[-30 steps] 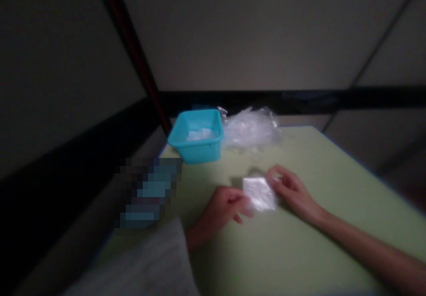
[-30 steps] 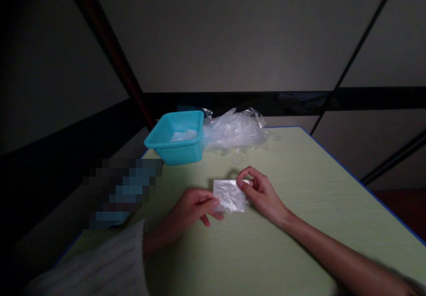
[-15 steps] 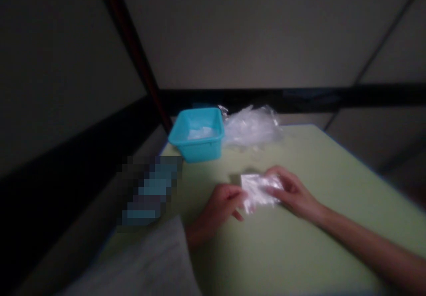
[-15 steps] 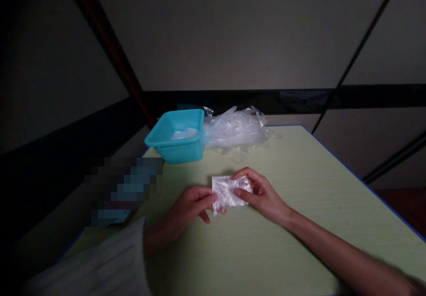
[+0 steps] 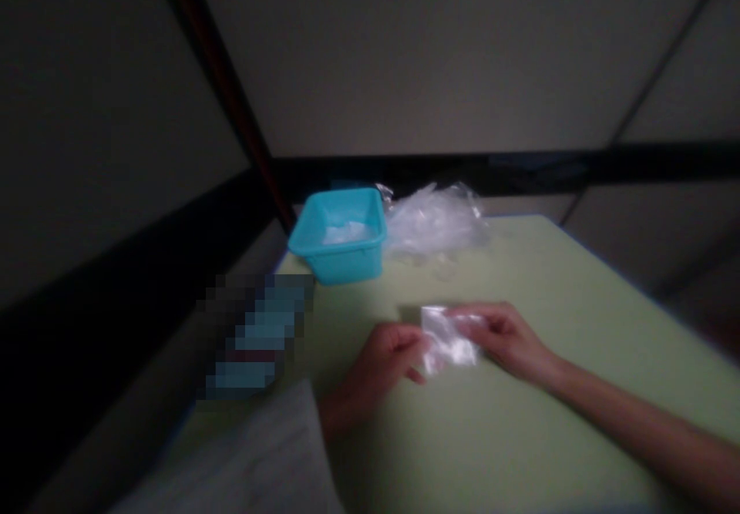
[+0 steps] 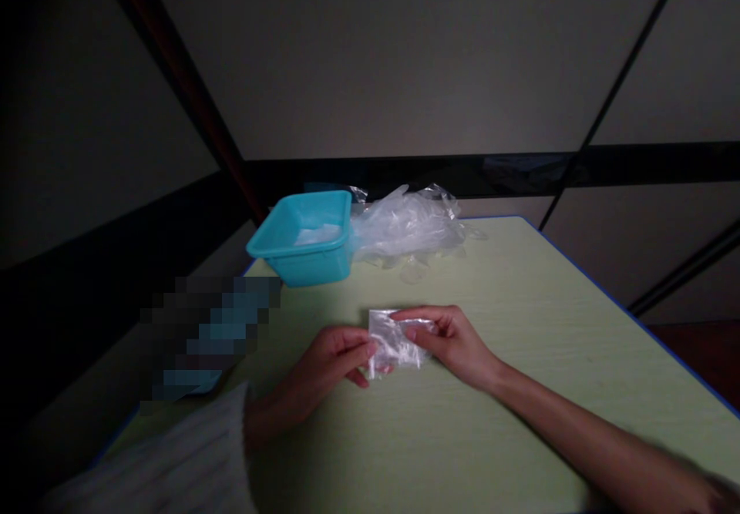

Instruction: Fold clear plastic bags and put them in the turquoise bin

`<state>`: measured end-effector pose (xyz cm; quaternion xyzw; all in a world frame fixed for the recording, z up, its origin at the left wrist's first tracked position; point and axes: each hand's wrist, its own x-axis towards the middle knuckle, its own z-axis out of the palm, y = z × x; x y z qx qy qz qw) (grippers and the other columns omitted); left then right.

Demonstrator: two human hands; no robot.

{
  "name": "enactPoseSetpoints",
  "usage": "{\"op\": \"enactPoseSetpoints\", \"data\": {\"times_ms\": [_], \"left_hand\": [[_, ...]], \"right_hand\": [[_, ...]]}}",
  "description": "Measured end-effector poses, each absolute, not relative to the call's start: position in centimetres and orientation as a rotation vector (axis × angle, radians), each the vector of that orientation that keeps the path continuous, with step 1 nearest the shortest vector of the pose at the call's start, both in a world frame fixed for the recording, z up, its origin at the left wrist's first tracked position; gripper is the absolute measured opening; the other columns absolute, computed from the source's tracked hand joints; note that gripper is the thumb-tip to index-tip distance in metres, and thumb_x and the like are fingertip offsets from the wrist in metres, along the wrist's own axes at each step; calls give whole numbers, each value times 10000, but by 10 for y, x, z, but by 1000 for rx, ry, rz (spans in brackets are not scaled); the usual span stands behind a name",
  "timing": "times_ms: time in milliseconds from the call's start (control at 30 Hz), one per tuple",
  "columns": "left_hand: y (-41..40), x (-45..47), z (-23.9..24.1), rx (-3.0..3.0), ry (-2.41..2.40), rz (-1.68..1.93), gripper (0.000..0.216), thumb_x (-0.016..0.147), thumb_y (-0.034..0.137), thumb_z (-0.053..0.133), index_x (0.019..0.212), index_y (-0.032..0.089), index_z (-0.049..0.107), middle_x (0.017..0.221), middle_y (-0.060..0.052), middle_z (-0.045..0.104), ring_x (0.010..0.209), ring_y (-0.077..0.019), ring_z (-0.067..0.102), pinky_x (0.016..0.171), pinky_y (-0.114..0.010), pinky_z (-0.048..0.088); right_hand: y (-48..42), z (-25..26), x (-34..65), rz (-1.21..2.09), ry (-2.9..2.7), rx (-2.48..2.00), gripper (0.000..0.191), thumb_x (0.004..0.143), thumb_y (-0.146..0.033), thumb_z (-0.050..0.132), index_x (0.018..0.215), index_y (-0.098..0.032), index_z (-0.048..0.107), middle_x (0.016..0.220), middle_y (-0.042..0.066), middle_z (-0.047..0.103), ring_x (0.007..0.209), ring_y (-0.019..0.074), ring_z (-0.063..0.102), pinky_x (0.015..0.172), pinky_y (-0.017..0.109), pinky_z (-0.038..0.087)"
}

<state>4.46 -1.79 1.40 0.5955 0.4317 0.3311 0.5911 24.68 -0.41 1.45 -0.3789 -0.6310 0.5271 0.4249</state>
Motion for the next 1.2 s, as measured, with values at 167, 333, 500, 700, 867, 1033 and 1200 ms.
{"op": "enactPoseSetpoints", "data": {"times_ms": [167, 333, 500, 700, 867, 1033, 1200], "left_hand": [[-15, 44, 9, 1412, 1005, 742, 246, 775, 312, 548, 790, 108, 685, 770, -79, 698, 710, -171, 628, 571, -227, 474], [-15, 43, 7, 1429, 1000, 730, 247, 762, 316, 546, 750, 105, 673, 752, -83, 693, 686, -167, 621, 578, -234, 467], [-16, 44, 11, 1414, 997, 736, 239, 754, 312, 551, 746, 109, 675, 735, -73, 687, 673, -156, 608, 591, -233, 460], [-17, 45, 13, 1390, 1010, 734, 240, 757, 307, 561, 759, 101, 685, 737, -76, 692, 674, -161, 607, 595, -237, 453], [-18, 45, 15, 1364, 1016, 769, 265, 766, 326, 562, 812, 99, 691, 772, -80, 702, 705, -169, 619, 598, -237, 454], [-19, 45, 19, 1336, 1041, 812, 274, 769, 326, 564, 862, 103, 693, 806, -82, 709, 745, -179, 630, 615, -244, 461], [-17, 45, 15, 1321, 1033, 811, 292, 762, 331, 574, 898, 101, 691, 815, -89, 710, 742, -182, 632, 608, -249, 463]], "right_hand": [[-4, 13, 247, 1292, -1531, -978, 217, 732, -313, 698, 921, -214, 740, 774, 28, 726, 598, 110, 600, 543, 204, 465], [-4, 12, 247, 1282, -1541, -989, 237, 742, -299, 689, 961, -220, 732, 795, 30, 727, 645, 124, 613, 577, 217, 473], [-6, 13, 246, 1281, -1561, -959, 279, 774, -299, 662, 1046, -254, 700, 894, 25, 728, 742, 141, 633, 645, 241, 491], [-6, 16, 246, 1262, -1572, -945, 360, 763, -242, 672, 1120, -285, 656, 1065, 19, 697, 778, 132, 645, 630, 219, 500], [-5, 17, 245, 1245, -1499, -902, 374, 736, -230, 700, 1102, -293, 662, 1131, 13, 670, 919, 155, 643, 765, 258, 515], [-3, 15, 246, 1218, -1446, -990, 313, 701, -300, 734, 1009, -253, 711, 914, 29, 734, 722, 145, 656, 652, 254, 527], [-3, 12, 248, 1184, -1466, -1018, 300, 690, -340, 739, 969, -231, 729, 828, 38, 732, 635, 140, 626, 574, 253, 509]]}}
